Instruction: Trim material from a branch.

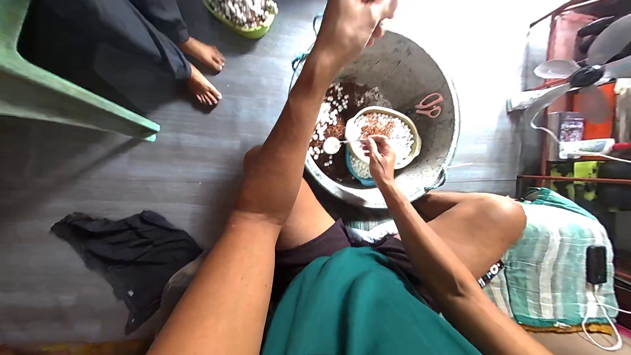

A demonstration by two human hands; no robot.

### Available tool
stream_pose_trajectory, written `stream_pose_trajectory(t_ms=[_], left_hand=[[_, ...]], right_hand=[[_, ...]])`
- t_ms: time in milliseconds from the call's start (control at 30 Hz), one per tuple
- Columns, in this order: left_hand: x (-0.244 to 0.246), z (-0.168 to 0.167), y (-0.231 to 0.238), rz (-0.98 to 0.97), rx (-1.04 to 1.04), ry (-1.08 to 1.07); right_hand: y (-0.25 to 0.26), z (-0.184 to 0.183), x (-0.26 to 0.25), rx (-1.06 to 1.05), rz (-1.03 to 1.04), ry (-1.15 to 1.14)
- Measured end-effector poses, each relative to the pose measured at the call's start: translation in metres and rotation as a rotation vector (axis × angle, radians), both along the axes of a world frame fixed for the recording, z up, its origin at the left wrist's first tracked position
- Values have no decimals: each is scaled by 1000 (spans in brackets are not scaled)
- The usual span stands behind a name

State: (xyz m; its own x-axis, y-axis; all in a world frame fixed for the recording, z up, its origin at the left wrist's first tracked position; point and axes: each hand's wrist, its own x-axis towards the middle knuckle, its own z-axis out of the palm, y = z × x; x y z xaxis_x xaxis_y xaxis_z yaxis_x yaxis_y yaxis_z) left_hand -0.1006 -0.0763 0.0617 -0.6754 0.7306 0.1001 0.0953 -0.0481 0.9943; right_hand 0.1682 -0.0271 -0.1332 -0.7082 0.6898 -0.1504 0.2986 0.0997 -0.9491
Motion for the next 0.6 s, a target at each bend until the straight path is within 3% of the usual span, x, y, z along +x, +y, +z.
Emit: stream_pose_trajectory(t_ms=[167,333,433,600], left_hand=[[5,2,-4,-61,-4,-4],[19,1,2,-117,-13,21],[27,1,4,-173,-18,51],[31,0,6,-195,-17,112]], right_hand=[[52,93,26,-396,-339,285],[89,180,26,-218,-256,489],[100,206,7,-140,-269,536],[104,210,-10,-136,-271,578]])
